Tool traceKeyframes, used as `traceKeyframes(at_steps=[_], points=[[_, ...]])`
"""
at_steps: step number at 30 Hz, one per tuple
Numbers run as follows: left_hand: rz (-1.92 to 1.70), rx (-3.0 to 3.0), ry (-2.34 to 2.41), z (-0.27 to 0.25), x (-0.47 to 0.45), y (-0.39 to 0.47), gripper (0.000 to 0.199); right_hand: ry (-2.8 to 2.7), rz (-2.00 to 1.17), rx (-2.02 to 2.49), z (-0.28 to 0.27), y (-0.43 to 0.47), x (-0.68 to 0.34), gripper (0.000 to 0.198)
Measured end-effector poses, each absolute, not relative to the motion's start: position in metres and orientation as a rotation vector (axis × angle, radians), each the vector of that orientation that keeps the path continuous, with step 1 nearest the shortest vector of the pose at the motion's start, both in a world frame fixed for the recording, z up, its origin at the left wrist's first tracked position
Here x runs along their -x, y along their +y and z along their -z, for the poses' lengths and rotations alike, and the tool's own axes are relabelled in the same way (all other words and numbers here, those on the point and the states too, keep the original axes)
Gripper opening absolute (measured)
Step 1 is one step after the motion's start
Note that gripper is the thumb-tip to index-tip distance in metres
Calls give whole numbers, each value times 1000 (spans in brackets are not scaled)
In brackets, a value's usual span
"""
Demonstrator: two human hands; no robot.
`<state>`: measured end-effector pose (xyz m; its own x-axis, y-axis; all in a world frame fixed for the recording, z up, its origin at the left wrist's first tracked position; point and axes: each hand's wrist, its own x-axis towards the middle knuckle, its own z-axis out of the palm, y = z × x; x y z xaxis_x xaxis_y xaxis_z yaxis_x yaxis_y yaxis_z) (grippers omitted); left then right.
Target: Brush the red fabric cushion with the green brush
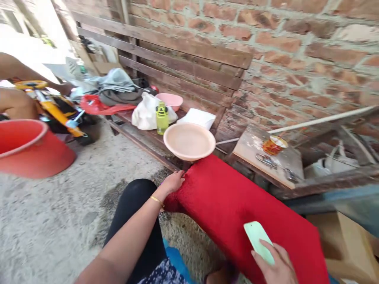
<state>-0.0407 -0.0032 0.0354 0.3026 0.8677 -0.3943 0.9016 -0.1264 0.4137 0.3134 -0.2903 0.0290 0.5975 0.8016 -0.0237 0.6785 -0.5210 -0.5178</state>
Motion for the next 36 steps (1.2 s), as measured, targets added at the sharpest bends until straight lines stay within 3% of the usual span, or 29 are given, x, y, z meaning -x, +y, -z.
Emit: traceKeyframes(at_steps=[4,10,18,26,30,36], points=[[135,-1977,1529,-44,60,5,34,-1549,-584,2133,-46,-177,-214,45],[157,-1915,1556,-51,61,9,40,-1899,-647,1954,-40,-83,-120,43],[206,-1814,1589,-60,65,7,41,-1879,-566,2267,-47,-97,-196,51],[134,-1902,1611,-57,61,2,38,-1866,-668,1997,-32,-66,-118,57],[141,-1854,1597,-47,58,2,33,-1845,-780,2072,-35,-72,-163,54],[105,-1901,1585,-39,50,-2,40,-1682,-624,2171,-43,-68,-187,58]])
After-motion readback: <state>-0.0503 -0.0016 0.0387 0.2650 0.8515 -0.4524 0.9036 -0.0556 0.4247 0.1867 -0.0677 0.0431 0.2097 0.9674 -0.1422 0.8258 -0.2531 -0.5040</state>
